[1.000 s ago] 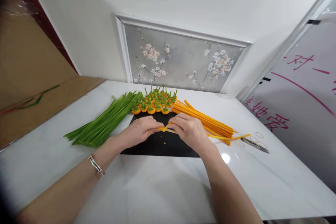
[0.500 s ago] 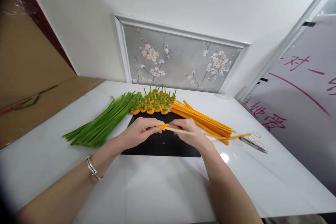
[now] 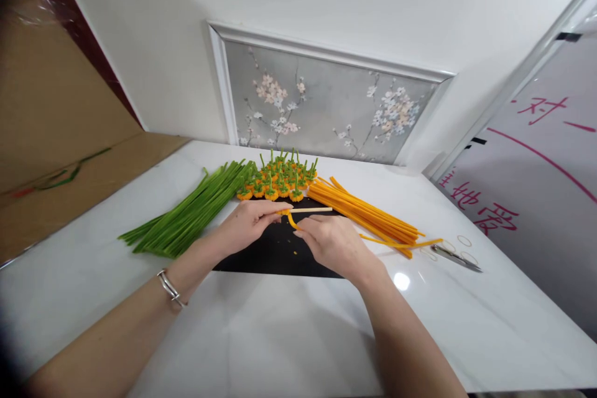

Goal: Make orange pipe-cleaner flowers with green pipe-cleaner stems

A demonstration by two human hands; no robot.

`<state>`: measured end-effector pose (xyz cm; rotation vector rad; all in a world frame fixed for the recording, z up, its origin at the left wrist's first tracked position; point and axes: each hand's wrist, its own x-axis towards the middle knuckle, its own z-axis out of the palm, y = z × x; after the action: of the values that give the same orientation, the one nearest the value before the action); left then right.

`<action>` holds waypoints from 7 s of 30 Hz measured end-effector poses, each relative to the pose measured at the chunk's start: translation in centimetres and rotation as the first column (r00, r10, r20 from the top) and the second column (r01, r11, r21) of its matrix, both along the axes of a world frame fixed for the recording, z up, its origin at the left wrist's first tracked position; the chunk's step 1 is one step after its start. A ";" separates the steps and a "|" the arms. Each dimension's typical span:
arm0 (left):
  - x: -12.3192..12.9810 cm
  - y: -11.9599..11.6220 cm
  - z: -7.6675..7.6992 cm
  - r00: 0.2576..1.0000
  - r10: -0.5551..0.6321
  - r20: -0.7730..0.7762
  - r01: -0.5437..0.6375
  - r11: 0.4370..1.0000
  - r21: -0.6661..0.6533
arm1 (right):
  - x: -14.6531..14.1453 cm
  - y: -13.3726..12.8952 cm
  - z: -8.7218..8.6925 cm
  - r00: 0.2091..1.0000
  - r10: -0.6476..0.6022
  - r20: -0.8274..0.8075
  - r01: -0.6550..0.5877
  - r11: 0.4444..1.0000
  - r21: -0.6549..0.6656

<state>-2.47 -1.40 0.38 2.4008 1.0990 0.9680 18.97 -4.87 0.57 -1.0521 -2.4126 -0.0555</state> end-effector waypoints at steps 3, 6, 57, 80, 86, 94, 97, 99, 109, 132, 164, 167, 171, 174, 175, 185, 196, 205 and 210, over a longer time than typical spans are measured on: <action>-0.1 0.1 -0.6 0.998 -0.053 -0.033 0.052 0.999 -0.012 | 0.3 0.4 -0.1 0.997 -0.017 -0.078 0.021 0.998 0.053; -0.2 0.4 -1.3 0.992 -0.112 -0.054 0.112 0.994 -0.011 | 0.6 0.8 -0.2 0.989 -0.033 -0.143 0.044 0.996 0.078; 0.2 0.2 -0.7 0.995 -0.073 0.062 0.080 0.990 -0.115 | 0.7 0.7 0.1 0.983 -0.029 -0.180 0.035 0.999 0.029; 1.1 -1.3 0.5 0.952 -0.203 0.231 0.263 0.927 -0.269 | 2.4 2.7 -1.1 0.924 -0.027 -0.382 -0.217 0.785 -0.580; 1.0 -1.2 0.4 0.956 -0.208 0.207 0.242 0.957 -0.158 | 0.9 1.4 -0.7 0.976 -0.040 -0.212 -0.074 0.860 -0.505; 0.5 -0.4 -0.1 0.993 -0.114 0.024 0.115 0.992 -0.058 | 0.2 0.4 -0.2 0.998 0.065 0.004 -0.057 0.910 -0.410; 0.2 -0.1 -0.3 0.999 -0.049 0.009 0.049 0.998 -0.045 | 0.2 -0.1 0.3 0.997 0.033 0.067 -0.012 0.957 -0.290; 0.1 0.1 -0.5 0.999 -0.035 -0.002 0.035 0.998 -0.043 | 0.4 -0.1 0.5 0.999 0.013 0.042 -0.003 0.975 -0.221; 0.2 -0.1 -0.1 0.991 -0.132 -0.033 0.128 0.987 -0.093 | 1.3 1.0 0.6 0.951 -0.038 -0.307 0.043 0.999 0.010; 0.9 -1.4 0.7 0.968 -0.208 0.142 0.239 0.937 -0.254 | 3.0 2.3 -0.4 0.961 0.028 -0.276 -0.175 0.834 -0.523; 0.9 -0.9 0.1 0.988 -0.151 -0.022 0.152 0.985 0.082 | 1.0 0.7 1.1 0.899 -0.199 -0.389 0.128 0.971 -0.201; 0.9 -1.5 0.8 0.986 -0.154 -0.064 0.155 0.988 0.015 | 0.9 0.6 1.2 0.901 -0.173 -0.398 0.113 0.979 -0.169; 0.8 -2.3 2.2 0.966 -0.217 -0.138 0.177 0.951 -0.252 | 0.6 0.4 1.4 0.914 -0.114 -0.389 0.054 0.985 -0.162; 0.8 -2.7 2.9 0.962 -0.260 -0.082 0.212 0.903 -0.375 | 0.7 0.3 1.4 0.916 -0.059 -0.398 -0.001 0.989 -0.151; 0.8 -2.7 3.1 0.961 -0.274 -0.042 0.234 0.882 -0.409 | 0.7 0.2 1.4 0.916 -0.044 -0.400 -0.014 0.990 -0.142; 1.1 -2.5 2.9 0.956 -0.259 0.136 0.293 0.858 -0.422 | 0.6 -0.2 1.5 0.937 0.037 -0.346 -0.064 0.996 -0.067; 2.3 -3.1 2.1 0.996 -0.072 -0.055 0.068 0.994 -0.083 | 0.6 -0.3 1.7 0.963 0.032 -0.268 -0.011 0.997 0.079; 2.3 -2.9 1.3 0.999 -0.002 -0.053 0.000 0.999 -0.044 | -0.5 -0.5 1.3 0.971 0.048 -0.234 -0.032 0.997 0.074; 2.4 -2.8 1.4 0.997 0.022 -0.074 -0.025 0.999 -0.032 | -0.9 -0.4 0.9 0.951 0.029 -0.307 -0.018 0.999 0.040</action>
<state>-0.07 -4.24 1.74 2.4198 1.1623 0.8686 18.07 -5.22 1.44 -0.9383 -2.1334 0.0684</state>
